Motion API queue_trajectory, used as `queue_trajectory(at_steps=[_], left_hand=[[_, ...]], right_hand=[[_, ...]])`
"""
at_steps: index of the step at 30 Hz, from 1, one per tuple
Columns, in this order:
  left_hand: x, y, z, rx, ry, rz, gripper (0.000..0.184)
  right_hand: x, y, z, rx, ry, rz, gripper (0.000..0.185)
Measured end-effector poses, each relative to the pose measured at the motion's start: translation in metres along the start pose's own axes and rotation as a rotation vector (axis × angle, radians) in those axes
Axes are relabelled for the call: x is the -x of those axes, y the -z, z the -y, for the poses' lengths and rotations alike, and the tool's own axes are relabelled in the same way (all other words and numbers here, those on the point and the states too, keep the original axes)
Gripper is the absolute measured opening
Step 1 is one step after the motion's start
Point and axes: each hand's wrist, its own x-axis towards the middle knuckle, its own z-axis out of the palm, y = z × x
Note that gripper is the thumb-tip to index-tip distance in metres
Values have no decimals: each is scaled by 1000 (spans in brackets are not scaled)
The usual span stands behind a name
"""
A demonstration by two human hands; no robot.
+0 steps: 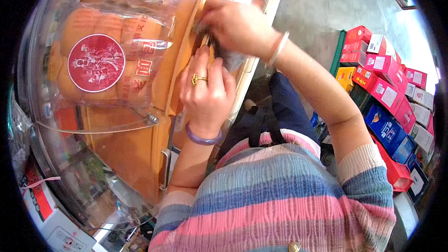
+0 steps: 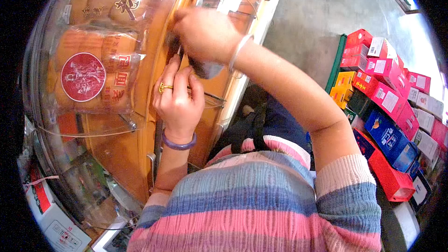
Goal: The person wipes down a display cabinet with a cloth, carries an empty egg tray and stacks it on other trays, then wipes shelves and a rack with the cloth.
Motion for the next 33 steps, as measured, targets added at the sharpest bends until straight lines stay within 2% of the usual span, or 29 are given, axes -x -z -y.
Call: queue_trajectory(at_steps=[2, 5, 7, 9, 10, 11, 13, 14, 17, 19, 21, 24, 25, 27, 30, 33], left_hand=[[-2, 2, 1, 0, -7, -6, 12], [1, -8, -13, 49, 29, -16, 10], [2, -5, -13, 38, -6, -6, 9], [1, -4, -12, 44, -28, 5, 8], [-2, -1, -9, 50, -34, 15, 8], [-3, 1, -6, 57, -38, 27, 8], [-3, -1, -2, 47, -46, 14, 5], [-1, -3, -2, 46, -43, 4, 4], [-1, -3, -4, 18, -38, -2, 5], [-2, -4, -5, -6, -38, 7, 7], [-1, -1, -5, -3, -46, 32, 10], [1, -4, -3, 2, -52, 10, 11], [1, -4, -3, 7, -53, 13, 10], [1, -4, -3, 17, -51, 15, 10], [1, -5, -3, 3, -51, -11, 8], [2, -6, -1, 17, -43, -24, 7]], right_hand=[[-15, 2, -22, 91, -172, -139, 15], [1, 4, -7, 280, -75, -67, 13], [20, -9, 14, 94, -68, 41, 11], [26, -12, 24, -68, -1, 23, 13], [18, -6, 22, -71, -57, 121, 16], [13, -5, 19, -69, -43, 99, 18], [2, -3, 6, 93, -144, 101, 18], [-4, 1, -7, 69, -189, -78, 19], [-12, -8, -10, 163, -110, -276, 13], [-2, -4, 15, 200, -189, 56, 15], [19, -15, 37, 45, 27, 32, 15], [14, -8, 25, -63, -44, 44, 16], [7, -5, 19, 15, -104, 88, 17], [-11, 1, -13, 131, -223, -147, 19], [-12, -9, -14, 264, -151, -164, 14], [8, -14, -6, 44, -64, -45, 19]])
